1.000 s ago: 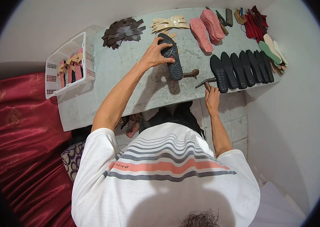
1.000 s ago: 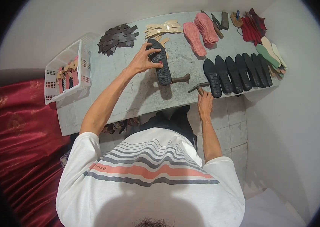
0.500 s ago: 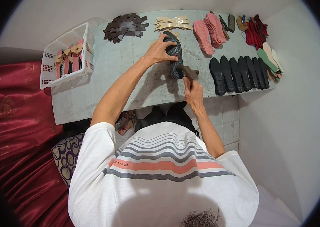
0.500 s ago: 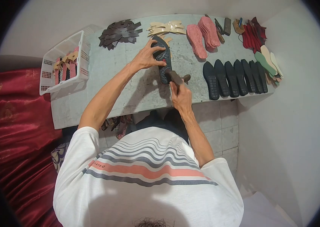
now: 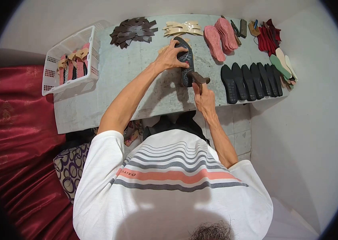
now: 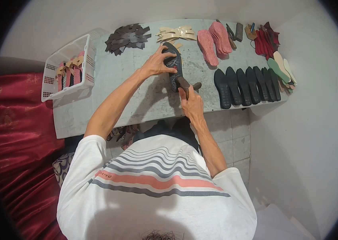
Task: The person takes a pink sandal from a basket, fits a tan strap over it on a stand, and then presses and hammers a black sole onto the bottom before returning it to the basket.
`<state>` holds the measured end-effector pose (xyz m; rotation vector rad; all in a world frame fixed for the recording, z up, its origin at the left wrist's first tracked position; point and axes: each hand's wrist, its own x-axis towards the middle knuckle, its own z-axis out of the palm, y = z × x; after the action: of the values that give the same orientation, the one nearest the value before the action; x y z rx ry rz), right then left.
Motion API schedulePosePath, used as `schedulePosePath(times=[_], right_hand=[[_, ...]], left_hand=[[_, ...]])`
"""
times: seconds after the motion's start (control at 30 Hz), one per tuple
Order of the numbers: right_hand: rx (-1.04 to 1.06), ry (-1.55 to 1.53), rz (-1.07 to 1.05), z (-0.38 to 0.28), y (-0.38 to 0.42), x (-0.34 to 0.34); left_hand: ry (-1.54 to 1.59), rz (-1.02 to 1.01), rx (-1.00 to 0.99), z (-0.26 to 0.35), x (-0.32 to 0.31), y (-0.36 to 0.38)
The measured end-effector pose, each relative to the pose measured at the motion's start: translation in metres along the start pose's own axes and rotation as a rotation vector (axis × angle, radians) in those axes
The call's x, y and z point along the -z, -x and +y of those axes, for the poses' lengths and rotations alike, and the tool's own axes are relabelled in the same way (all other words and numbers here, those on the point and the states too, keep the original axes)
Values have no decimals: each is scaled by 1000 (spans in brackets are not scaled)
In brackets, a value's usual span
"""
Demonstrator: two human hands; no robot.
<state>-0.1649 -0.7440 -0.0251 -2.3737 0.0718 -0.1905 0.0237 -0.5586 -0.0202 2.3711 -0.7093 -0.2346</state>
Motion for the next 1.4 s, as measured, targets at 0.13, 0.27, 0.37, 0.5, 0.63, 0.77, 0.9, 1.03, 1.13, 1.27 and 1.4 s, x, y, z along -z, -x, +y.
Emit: schedulePosePath(times=[0.13, 0.27, 0.37, 0.5, 0.63, 0.77, 0.9, 1.03, 1.13, 1.27, 1.4], right_hand=[[5, -104, 93, -2, 0, 2], [-43, -96, 61, 4, -16, 0], [-57, -115, 69, 6, -24, 2], [-49, -81, 123, -2, -37, 6], [-52, -131, 35, 0, -57, 8], [-33, -110, 43, 1, -60, 7], [-39, -54, 10, -5, -66, 18], [33, -119, 93, -8, -70, 12], [-132, 11, -127, -14, -76, 24], [23, -138, 106, -7, -56, 9], [-91, -162, 101, 12, -21, 0]], left_hand=[[29, 11, -14, -3, 2, -1], [-8, 7, -25, -7, 1, -9], [69, 9, -16, -8, 1, -8], [31, -5, -9, -5, 4, -11], [31, 15, -25, -7, 1, -7], [-27, 56, -46, -11, -5, -5], [72, 72, -52, -13, -9, 1], [3, 177, -100, -11, -16, 10], [11, 191, -109, -14, -18, 9], [21, 126, -58, -13, -14, 7], [-52, 139, -100, -18, -14, 4]])
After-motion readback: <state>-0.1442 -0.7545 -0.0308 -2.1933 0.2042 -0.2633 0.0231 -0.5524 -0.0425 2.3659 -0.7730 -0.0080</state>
